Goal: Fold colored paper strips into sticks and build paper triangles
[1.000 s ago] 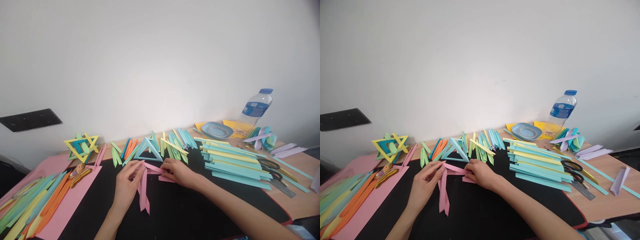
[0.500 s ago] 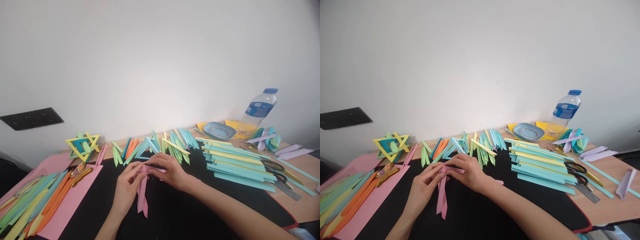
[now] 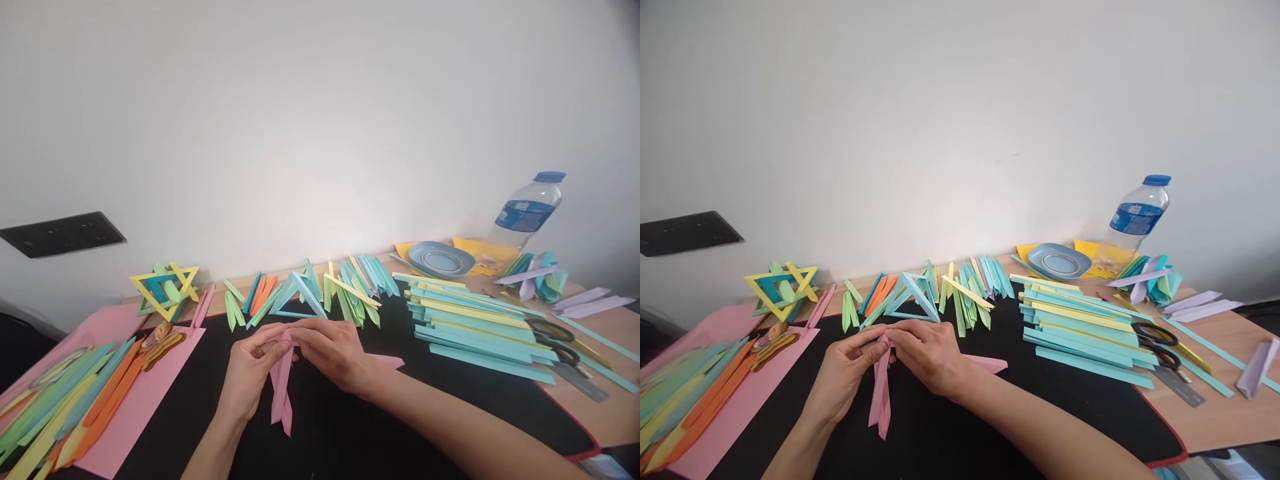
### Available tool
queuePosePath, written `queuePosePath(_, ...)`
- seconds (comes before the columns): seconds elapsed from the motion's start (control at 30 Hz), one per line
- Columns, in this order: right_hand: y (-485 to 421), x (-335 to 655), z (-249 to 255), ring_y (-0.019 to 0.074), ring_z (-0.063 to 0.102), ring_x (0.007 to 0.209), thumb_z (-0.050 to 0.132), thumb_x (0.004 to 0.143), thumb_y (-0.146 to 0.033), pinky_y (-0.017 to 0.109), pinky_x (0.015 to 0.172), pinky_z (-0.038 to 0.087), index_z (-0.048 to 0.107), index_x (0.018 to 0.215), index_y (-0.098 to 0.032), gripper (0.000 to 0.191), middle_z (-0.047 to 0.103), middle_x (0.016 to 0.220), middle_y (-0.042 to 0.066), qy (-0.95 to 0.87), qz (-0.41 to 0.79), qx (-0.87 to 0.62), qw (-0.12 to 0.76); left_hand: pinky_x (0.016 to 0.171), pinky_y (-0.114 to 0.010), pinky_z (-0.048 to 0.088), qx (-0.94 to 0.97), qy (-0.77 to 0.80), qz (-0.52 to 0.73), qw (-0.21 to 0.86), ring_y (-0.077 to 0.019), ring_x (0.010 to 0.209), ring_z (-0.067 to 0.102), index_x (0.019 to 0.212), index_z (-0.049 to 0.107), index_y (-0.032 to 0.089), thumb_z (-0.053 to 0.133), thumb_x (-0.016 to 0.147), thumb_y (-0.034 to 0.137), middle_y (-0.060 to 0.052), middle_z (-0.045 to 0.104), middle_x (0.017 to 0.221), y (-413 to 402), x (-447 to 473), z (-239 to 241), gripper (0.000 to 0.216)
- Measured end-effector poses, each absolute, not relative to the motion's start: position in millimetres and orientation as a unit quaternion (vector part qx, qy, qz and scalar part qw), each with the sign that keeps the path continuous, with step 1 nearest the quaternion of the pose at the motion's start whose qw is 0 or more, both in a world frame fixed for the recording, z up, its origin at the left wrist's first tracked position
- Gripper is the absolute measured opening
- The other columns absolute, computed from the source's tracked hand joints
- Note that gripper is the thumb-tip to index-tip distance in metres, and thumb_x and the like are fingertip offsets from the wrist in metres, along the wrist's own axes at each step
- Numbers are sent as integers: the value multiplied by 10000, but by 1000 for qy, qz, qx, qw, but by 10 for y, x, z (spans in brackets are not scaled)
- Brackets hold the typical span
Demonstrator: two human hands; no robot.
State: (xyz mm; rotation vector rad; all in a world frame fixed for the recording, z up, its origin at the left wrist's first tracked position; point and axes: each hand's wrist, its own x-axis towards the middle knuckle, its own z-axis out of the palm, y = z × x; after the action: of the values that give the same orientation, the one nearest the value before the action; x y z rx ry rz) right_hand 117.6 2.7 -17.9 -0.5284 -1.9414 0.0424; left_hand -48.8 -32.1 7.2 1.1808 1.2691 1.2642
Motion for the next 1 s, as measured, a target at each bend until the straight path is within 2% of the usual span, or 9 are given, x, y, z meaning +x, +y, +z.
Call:
queuePosePath(0.2,29,1132,-179,125,688,799,449,889,-129,205,681,530,578,1003,-186,182,716,944,55,-823,-40,-221,522,746,-361,571,485,522,524,466,-258,846,669,917,744,152,782,619,297,-100,708,977,-315,-478,75,334)
queuePosePath(0.33,34,1136,-173,141,691,786,446,892,-120,218,649,533,562,1059,-172,210,716,971,78,-818,-77,-202,533,734,-345,575,474,517,532,474,-252,850,669,899,751,164,786,617,296,-91,705,998,-310,-476,63,314)
queuePosePath(0.53,63,1195,-187,125,685,838,438,901,-125,208,705,531,549,1121,-177,252,702,1029,80,-834,-38,-181,520,680,-343,579,467,513,525,493,-214,750,664,920,745,152,779,630,296,-101,696,1006,-313,-479,66,326)
queuePosePath(0.67,88,1196,-146,112,685,827,470,894,-150,191,684,523,587,1029,-206,187,715,993,45,-842,-5,-189,506,668,-307,571,448,505,530,513,-184,720,651,904,746,151,791,622,266,-86,697,961,-317,-470,85,308)
queuePosePath(0.83,112,1159,-76,105,668,762,529,868,-162,198,654,510,608,895,-205,94,721,908,25,-817,41,-196,541,656,-277,558,437,496,530,531,-156,688,640,927,743,166,789,633,245,-70,697,934,-315,-484,66,307)
queuePosePath(1.0,125,1184,-59,107,643,771,519,866,-130,199,634,488,597,932,-189,119,699,900,37,-837,17,-174,519,652,-270,551,438,494,528,534,-150,680,628,913,748,160,791,630,245,-67,696,911,-315,-478,92,299)
